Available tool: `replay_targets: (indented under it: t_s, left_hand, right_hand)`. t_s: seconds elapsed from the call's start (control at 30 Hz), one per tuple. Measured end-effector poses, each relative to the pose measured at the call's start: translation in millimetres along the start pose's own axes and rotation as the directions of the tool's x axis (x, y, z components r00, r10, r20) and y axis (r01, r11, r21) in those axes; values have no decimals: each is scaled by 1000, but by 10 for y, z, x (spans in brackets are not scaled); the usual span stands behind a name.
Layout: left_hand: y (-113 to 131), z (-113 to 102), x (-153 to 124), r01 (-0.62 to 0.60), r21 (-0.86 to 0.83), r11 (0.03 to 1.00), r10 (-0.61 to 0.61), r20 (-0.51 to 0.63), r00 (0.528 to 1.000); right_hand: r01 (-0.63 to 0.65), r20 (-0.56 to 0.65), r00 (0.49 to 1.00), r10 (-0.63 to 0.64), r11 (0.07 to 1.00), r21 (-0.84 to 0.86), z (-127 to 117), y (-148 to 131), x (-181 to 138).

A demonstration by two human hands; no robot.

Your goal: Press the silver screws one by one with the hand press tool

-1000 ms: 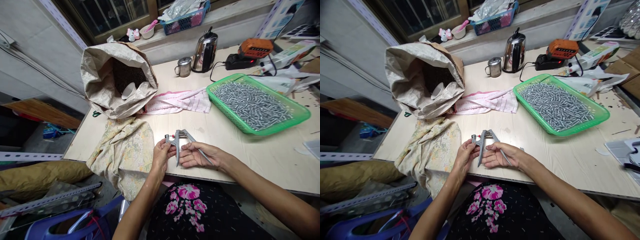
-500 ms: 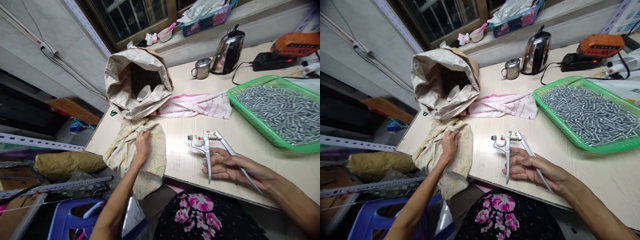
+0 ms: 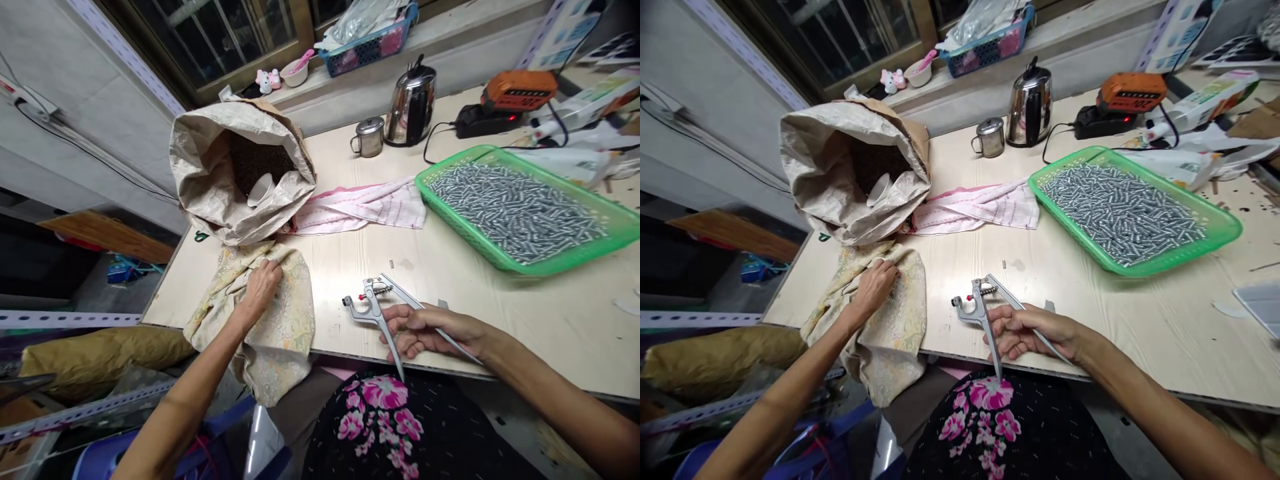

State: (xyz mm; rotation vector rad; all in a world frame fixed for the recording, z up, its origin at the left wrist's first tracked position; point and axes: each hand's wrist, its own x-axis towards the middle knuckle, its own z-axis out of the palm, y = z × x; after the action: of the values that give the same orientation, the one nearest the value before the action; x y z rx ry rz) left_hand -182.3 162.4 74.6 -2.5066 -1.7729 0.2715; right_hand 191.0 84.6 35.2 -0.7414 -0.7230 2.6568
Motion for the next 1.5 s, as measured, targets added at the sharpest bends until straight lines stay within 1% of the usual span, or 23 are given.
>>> replay_targets:
  t_s: [0.03, 0.1, 0.13, 0.17, 0.23, 0.27, 0.33, 0.43, 0.5, 0.6, 0.73, 0.87, 0.97, 1.1, 1.27, 1.4, 1.5]
  left_hand:
    - [54, -24, -29, 8, -70, 998, -11, -41, 999]
    - [230, -83, -102, 9, -295, 955, -39, -98, 994]
    - [347, -118, -140, 0, -430, 903, -48, -101, 994]
    - [476, -153, -174, -7, -558, 829, -49, -86, 995]
    - [735, -219, -225, -13, -744, 668, -17, -34, 999]
    - [850, -243, -237, -8, -798, 602, -1, -10, 1000]
    - [1022, -269, -236, 17, -861, 508, 13, 28, 1000]
    - [1125, -257, -194, 57, -896, 441, 7, 67, 998]
    - [1131, -240, -164, 68, -897, 437, 26, 88, 996]
    - [1131, -235, -138, 56, -883, 466, 85, 107, 991]
    - [1157, -270, -126, 19, -844, 536, 146, 114, 983]
    - [1168, -314, -120, -39, -783, 621, 207, 115, 972]
    - [1147, -322, -119, -85, -748, 658, 250, 110, 962]
    - [1081, -271, -133, -110, -721, 684, 269, 110, 957]
    - [1012, -197, -163, -153, -708, 689, 313, 101, 944]
    - [1006, -222, -175, -183, -700, 690, 338, 89, 937]
    - [1004, -264, -170, -211, -695, 687, 357, 71, 931]
  right_hand:
    - [-9, 18, 1000, 9, 1000, -9, -1, -19, 5]
    - [-28, 43, 999, 29, 999, -30, 9, -61, 16]
    - [-36, 46, 998, 38, 999, -41, 18, -83, 23]
    - [-42, 43, 998, 45, 998, -52, 28, -105, 31]
    - [-58, 30, 998, 61, 996, -75, 44, -142, 49]
    - [-66, 26, 997, 68, 994, -85, 49, -156, 58]
    - [-78, 26, 996, 81, 992, -96, 51, -173, 71]
    - [-93, 24, 995, 96, 991, -92, 36, -176, 80]
    - [-100, 26, 994, 103, 991, -92, 23, -173, 79]
    - [-100, 27, 994, 104, 989, -111, 15, -177, 70]
    - [-105, 5, 994, 107, 984, -145, 38, -199, 48]
    - [-92, 30, 995, 99, 981, -171, 67, -201, 36]
    - [-83, 26, 996, 89, 979, -186, 81, -185, 42]
    - [-58, 1, 998, 60, 980, -191, 123, -179, 37]
    - [1, -78, 997, -16, 983, -185, 215, -183, 11]
    - [61, -75, 994, -75, 983, -173, 240, -145, 23]
    - [96, -95, 989, -111, 984, -150, 229, -130, 36]
